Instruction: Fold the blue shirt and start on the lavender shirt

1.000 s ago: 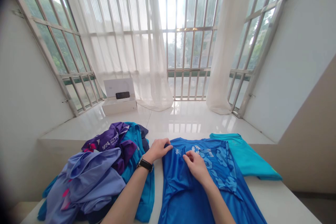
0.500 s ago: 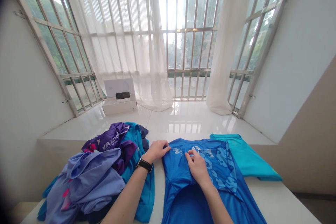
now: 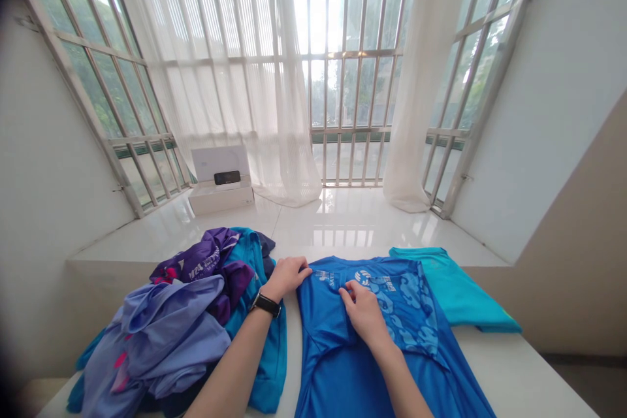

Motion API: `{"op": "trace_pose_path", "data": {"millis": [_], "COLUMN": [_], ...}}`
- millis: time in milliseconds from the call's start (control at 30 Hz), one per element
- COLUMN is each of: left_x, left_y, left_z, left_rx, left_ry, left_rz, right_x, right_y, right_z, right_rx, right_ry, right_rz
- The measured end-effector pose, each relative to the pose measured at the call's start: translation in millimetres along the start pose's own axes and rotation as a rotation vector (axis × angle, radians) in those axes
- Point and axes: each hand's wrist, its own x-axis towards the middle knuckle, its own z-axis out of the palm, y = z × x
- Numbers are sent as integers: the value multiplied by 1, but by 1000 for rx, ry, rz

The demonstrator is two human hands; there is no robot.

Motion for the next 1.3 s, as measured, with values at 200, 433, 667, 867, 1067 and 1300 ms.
{"op": "trace_pose_path", "data": {"millis": [200, 433, 667, 867, 1067, 1300], "left_x": [-1, 0, -2, -1, 2, 2], "left_y": [1, 2, 3, 5, 5, 6], "left_z": [3, 3, 1, 3, 6, 8], "left_rx": [46, 50, 48, 43, 32, 46], "left_ry": [13, 25, 45, 51, 60, 68], "left_rz": [-28, -29, -53, -51, -37, -30], "right_x": [-2, -3, -2, -2, -2, -4], "right_y": [5, 4, 1, -4, -4, -2], "right_z": [3, 3, -3, -10, -14, -13], "right_rx": [-77, -119, -91, -93, -112, -175], "right_ry": [0, 22, 18, 29, 45, 21], "right_rz": [-5, -13, -21, -3, 5, 6]}}
